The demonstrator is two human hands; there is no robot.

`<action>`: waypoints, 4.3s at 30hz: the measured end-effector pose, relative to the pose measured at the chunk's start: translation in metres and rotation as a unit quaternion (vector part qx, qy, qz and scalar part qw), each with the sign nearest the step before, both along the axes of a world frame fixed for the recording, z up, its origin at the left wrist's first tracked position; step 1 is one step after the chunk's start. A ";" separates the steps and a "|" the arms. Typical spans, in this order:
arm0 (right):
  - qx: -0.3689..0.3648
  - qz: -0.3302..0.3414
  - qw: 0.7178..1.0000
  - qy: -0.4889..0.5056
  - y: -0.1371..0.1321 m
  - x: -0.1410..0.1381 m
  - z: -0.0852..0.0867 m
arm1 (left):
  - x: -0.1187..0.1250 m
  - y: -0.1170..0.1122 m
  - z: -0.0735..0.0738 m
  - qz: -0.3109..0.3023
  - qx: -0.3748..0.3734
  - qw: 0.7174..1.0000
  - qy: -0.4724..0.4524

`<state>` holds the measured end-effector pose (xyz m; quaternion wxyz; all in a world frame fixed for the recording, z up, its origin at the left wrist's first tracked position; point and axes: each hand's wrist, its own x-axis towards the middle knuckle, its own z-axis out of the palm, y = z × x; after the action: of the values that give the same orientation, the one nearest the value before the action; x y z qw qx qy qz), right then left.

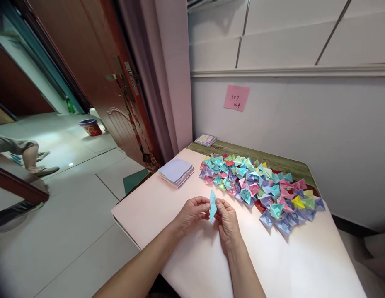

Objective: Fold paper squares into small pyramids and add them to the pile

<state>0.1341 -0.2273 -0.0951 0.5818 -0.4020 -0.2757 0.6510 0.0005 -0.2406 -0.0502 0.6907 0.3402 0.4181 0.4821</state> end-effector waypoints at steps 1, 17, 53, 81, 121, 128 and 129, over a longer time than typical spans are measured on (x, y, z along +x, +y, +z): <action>-0.009 0.012 1.000 0.027 -0.001 0.000 0.002 | 0.001 -0.001 0.000 -0.008 0.005 1.000 -0.005; -0.017 0.007 0.997 0.078 -0.001 -0.001 -0.003 | 0.005 -0.001 0.000 -0.042 0.040 0.998 -0.036; 0.017 0.179 0.982 -0.049 -0.006 0.019 0.016 | -0.043 0.010 0.001 -0.188 -0.031 0.981 0.036; 0.065 0.047 0.982 -0.172 -0.007 -0.002 -0.001 | -0.018 0.004 -0.014 0.000 0.018 0.982 0.188; 0.007 0.106 0.988 -0.111 -0.011 -0.005 0.008 | -0.022 0.009 -0.021 0.062 0.071 0.983 0.160; 0.011 0.015 0.994 -0.104 -0.008 -0.004 0.005 | -0.023 0.007 -0.012 -0.006 0.119 0.981 0.154; 0.009 0.014 0.995 -0.101 -0.008 -0.003 0.005 | -0.025 0.006 -0.011 -0.012 0.118 0.981 0.151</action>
<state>0.1312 -0.2351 -0.0901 0.5452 -0.4565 -0.3442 0.6131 -0.0244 -0.2342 -0.0608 0.5804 0.4932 0.4538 0.4625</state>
